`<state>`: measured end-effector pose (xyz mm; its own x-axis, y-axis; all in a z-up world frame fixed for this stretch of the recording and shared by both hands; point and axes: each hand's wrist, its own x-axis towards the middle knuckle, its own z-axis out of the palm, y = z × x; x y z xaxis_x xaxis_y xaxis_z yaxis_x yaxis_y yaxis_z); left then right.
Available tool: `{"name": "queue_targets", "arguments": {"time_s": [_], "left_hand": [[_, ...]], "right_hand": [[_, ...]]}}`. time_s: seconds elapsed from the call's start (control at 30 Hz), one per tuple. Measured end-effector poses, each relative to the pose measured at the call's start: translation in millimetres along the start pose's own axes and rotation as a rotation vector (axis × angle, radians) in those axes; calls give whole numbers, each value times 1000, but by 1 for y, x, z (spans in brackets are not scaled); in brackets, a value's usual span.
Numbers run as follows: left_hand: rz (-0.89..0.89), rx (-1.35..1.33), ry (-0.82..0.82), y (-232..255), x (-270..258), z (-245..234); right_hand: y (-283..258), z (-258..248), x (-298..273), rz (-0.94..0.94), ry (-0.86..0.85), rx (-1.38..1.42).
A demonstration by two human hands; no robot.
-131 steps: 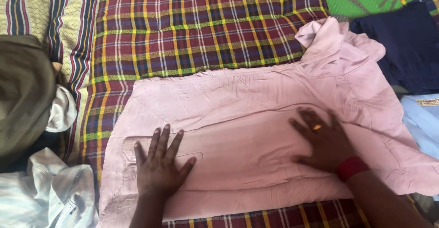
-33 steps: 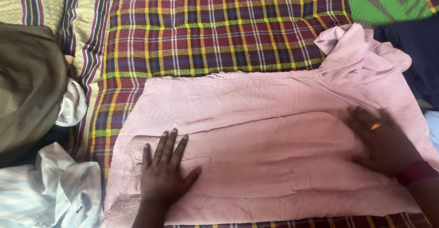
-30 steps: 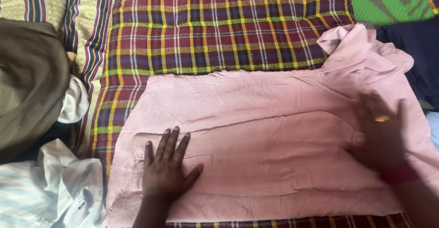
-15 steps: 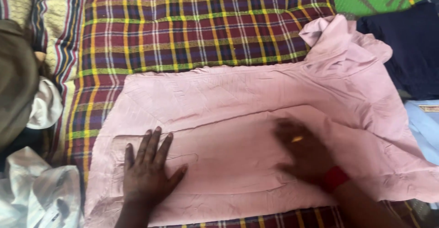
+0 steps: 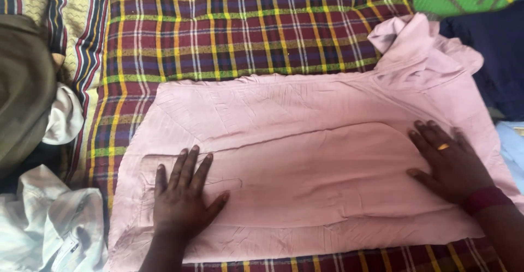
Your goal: Folding a pink long-sleeved shirt on a bed.
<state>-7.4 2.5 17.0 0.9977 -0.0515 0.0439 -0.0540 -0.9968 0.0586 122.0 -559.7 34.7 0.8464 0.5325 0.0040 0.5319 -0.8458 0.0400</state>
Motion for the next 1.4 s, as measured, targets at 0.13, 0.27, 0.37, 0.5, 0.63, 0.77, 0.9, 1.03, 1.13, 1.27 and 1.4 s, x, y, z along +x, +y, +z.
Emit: {"name": "queue_targets", "arguments": {"time_s": [0.13, 0.27, 0.37, 0.5, 0.63, 0.77, 0.9, 1.03, 1.13, 1.27, 1.4], "left_hand": [[-44, 10, -75, 3, 3, -9], [-107, 68, -362, 10, 11, -30], [-84, 54, -285, 7, 8, -21], [-57, 8, -125, 5, 5, -15], [-56, 17, -105, 6, 4, -13], [-25, -2, -38, 5, 2, -4], [-14, 7, -1, 3, 0, -3], [-4, 10, -10, 2, 1, -2], [-22, 30, -59, 3, 2, -5], [-36, 1, -42, 5, 2, -12], [-50, -18, -109, 5, 4, -14]], "right_hand": [[1, -15, 3, 179, 111, -195], [-57, -14, 17, 22, 99, -18], [-189, -2, 44, -114, 88, 148], [-289, -4, 79, -291, 80, 361], [-240, -12, 74, -250, 26, 334], [-106, -8, 29, -119, -78, 164], [-35, 0, -12, -18, -101, 41], [-12, 4, -26, 75, -12, -21], [-18, -9, -19, 92, -4, -23], [-49, -27, 1, 100, 117, -155], [-161, -12, 19, -54, 100, 76]]}}
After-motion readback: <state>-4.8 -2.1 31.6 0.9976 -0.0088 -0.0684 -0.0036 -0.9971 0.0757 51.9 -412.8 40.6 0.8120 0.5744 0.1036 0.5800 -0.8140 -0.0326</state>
